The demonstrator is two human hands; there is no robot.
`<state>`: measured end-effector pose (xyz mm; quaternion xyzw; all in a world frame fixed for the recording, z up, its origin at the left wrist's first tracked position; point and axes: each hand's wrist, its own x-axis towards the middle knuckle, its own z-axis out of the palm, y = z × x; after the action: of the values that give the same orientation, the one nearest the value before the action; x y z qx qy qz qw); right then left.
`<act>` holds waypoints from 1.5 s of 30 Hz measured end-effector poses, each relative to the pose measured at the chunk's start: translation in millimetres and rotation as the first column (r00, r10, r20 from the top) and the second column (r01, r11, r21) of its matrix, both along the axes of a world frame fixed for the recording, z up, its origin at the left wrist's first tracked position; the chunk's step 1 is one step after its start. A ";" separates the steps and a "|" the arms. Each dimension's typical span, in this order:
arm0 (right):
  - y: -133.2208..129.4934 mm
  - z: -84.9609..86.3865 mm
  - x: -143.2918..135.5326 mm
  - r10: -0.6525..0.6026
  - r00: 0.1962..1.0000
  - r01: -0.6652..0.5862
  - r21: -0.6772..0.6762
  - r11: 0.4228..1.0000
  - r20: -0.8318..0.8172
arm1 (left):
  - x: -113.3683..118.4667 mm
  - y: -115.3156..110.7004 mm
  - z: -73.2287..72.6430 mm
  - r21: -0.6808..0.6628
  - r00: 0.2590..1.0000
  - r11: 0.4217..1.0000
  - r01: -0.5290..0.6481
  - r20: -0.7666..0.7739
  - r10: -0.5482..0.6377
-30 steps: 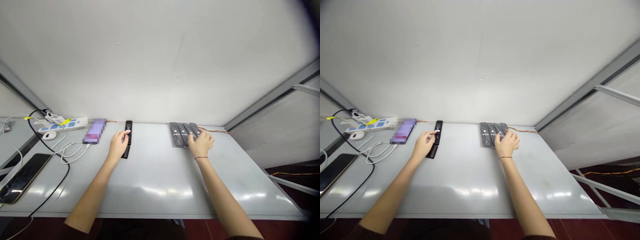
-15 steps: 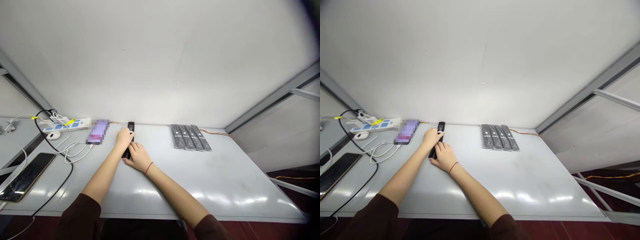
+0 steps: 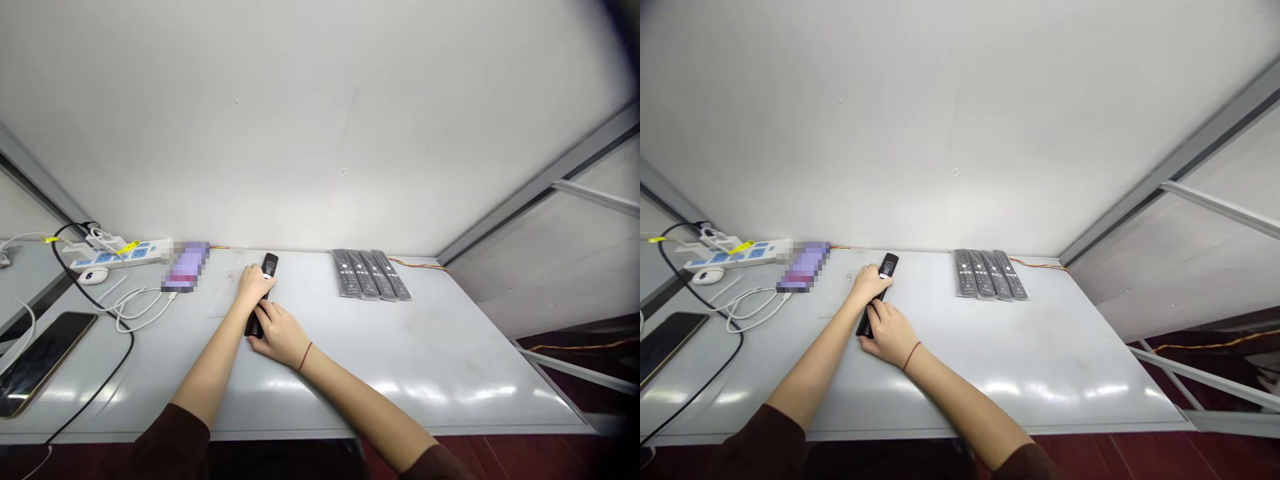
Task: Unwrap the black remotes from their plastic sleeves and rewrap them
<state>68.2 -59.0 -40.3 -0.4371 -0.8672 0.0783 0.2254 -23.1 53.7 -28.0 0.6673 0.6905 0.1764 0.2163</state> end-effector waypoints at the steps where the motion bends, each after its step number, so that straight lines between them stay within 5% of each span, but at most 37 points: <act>1: -3.6 1.0 2.3 -0.003 1.000 0.003 -0.016 1.000 -0.002 | 1.9 -1.0 0.2 0.007 1.000 1.000 -0.001 0.022 0.001; 5: -14.0 13.9 20.3 -0.001 1.000 0.001 -0.082 0.997 -0.008 | 4.8 -4.9 2.3 -0.048 0.888 0.998 -0.035 0.456 0.053; 9: -6.2 34.7 46.5 0.043 0.968 -0.100 -0.225 0.969 -0.246 | 0.9 -11.1 -0.4 -0.177 0.539 0.984 0.025 0.831 0.135; 12: 9.0 36.4 55.8 0.014 0.916 -0.062 -0.107 0.992 -0.401 | -0.2 -18.0 -5.0 -0.273 0.169 0.949 0.158 0.954 0.246; 14: 18.0 27.2 55.2 0.018 0.913 -0.012 0.016 1.000 -0.407 | 1.9 -22.2 -7.4 -0.311 0.088 0.917 0.249 0.950 0.298; 21: 25.1 -5.8 52.7 0.047 0.962 -0.006 0.155 0.988 -0.267 | 10.5 -27.1 -7.3 -0.314 0.018 0.880 0.356 0.944 0.329; 32: 26.6 -11.6 59.9 -0.067 0.966 0.106 0.146 0.984 -0.250 | 14.1 -30.8 -12.6 -0.210 -0.022 0.912 0.352 0.972 0.232; 45: 23.1 -11.0 66.2 -0.112 0.969 0.152 0.168 0.974 -0.221 | 19.0 -37.1 -1.1 -0.291 -0.062 0.864 0.411 0.936 0.346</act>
<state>134.4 -36.0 -51.3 -0.4606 -0.8108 0.0284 0.3601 -4.1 16.6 -29.0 0.2559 0.3086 0.4130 0.8177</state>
